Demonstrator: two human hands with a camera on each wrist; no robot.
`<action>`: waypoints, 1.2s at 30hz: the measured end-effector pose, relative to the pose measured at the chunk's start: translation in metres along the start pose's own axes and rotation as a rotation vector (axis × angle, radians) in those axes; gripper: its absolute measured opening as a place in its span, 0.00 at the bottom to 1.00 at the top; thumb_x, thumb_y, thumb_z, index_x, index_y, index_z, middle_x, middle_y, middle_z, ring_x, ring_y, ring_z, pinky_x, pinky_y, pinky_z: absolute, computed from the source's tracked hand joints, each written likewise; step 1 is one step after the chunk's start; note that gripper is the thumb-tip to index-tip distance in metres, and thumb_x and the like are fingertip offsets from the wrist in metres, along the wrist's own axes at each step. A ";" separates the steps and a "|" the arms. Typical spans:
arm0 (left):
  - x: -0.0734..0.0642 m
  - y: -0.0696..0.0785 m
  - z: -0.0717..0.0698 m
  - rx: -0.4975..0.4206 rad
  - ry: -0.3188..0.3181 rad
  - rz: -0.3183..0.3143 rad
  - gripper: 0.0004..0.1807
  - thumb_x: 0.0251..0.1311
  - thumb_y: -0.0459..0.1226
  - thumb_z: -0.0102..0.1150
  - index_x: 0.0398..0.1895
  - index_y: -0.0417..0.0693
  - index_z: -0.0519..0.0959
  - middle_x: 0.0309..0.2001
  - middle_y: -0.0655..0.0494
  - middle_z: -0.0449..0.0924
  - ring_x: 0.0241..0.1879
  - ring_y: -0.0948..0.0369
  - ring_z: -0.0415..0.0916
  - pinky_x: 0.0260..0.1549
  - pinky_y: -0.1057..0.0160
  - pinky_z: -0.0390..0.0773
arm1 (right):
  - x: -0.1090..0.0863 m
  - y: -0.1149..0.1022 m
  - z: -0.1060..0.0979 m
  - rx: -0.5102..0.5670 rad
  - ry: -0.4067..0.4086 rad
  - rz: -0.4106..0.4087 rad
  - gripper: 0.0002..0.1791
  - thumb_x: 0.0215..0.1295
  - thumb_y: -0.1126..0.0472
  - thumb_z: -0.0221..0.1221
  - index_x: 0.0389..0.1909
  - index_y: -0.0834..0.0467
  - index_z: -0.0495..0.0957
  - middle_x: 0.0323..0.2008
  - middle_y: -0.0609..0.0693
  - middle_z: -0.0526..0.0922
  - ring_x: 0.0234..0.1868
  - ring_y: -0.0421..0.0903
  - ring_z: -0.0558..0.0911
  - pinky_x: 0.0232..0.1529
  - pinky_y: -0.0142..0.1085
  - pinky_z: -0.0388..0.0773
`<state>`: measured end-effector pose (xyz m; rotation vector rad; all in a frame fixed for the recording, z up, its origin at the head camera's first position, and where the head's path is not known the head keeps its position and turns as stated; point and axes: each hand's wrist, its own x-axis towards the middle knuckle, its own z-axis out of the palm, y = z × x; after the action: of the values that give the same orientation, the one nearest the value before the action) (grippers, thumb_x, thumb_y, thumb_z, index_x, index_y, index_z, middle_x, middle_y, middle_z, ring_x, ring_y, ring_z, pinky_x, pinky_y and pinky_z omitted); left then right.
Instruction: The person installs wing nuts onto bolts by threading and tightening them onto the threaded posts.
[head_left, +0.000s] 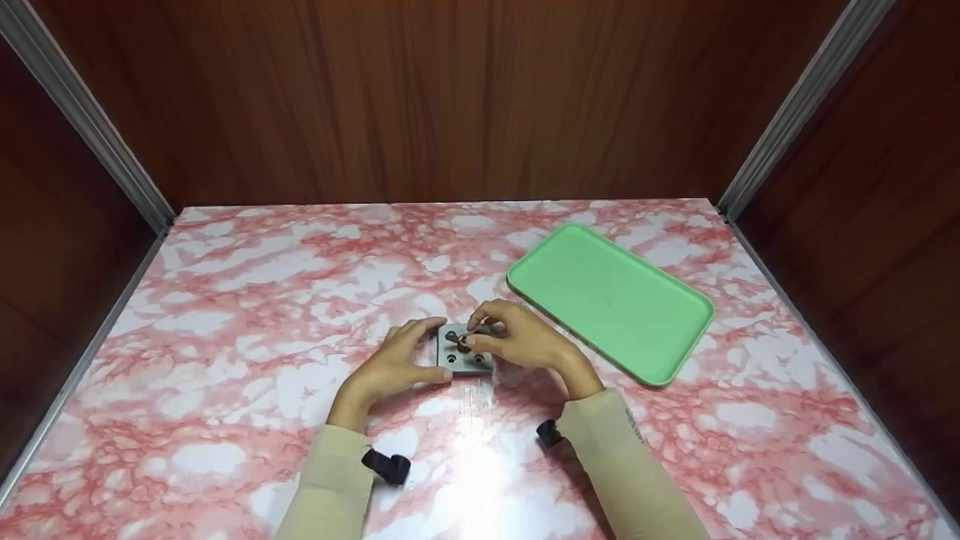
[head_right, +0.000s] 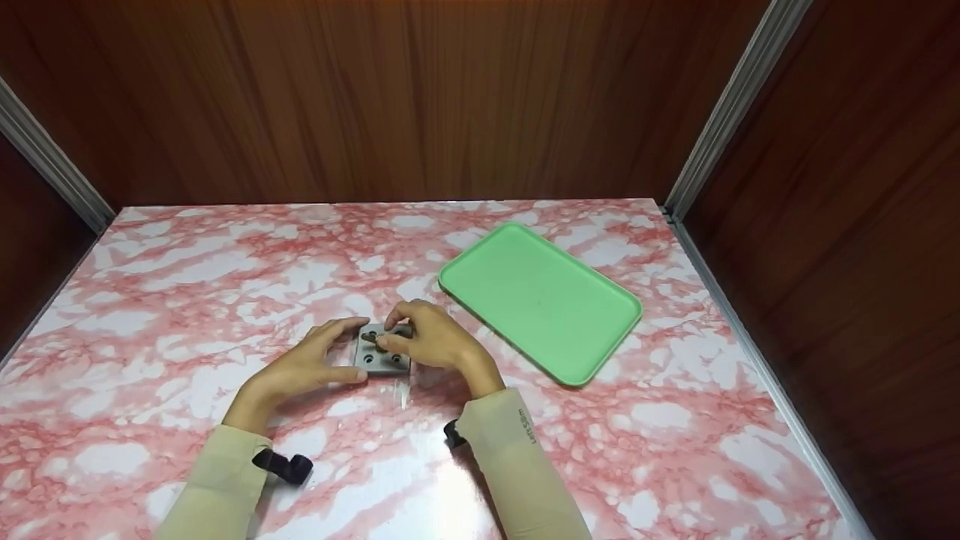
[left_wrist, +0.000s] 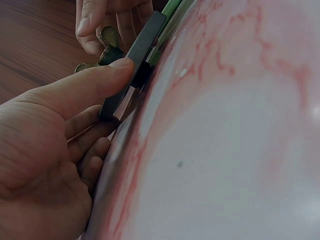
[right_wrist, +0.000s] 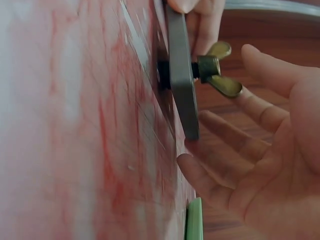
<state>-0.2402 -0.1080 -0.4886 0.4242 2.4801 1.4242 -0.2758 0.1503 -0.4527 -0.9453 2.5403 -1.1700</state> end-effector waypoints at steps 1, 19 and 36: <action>0.000 0.000 0.000 -0.003 0.000 -0.003 0.51 0.55 0.44 0.81 0.82 0.60 0.65 0.76 0.55 0.67 0.73 0.52 0.59 0.74 0.42 0.62 | 0.000 0.001 -0.001 0.005 0.000 -0.005 0.12 0.75 0.55 0.66 0.51 0.58 0.83 0.53 0.53 0.85 0.60 0.56 0.82 0.67 0.55 0.75; -0.001 -0.001 0.000 0.000 0.008 0.004 0.50 0.54 0.44 0.82 0.81 0.59 0.67 0.73 0.54 0.69 0.72 0.53 0.60 0.73 0.44 0.63 | -0.002 0.002 -0.002 0.001 0.006 -0.038 0.23 0.76 0.73 0.52 0.64 0.54 0.83 0.64 0.53 0.82 0.64 0.54 0.80 0.69 0.51 0.71; -0.001 0.000 0.000 -0.027 -0.011 -0.009 0.50 0.56 0.44 0.81 0.82 0.60 0.65 0.74 0.54 0.68 0.72 0.52 0.60 0.70 0.42 0.66 | 0.002 0.002 0.002 -0.060 -0.021 -0.135 0.26 0.79 0.76 0.48 0.65 0.53 0.83 0.61 0.52 0.84 0.66 0.51 0.79 0.70 0.50 0.73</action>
<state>-0.2398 -0.1083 -0.4890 0.4143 2.4489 1.4461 -0.2769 0.1487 -0.4553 -1.1532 2.5424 -1.1170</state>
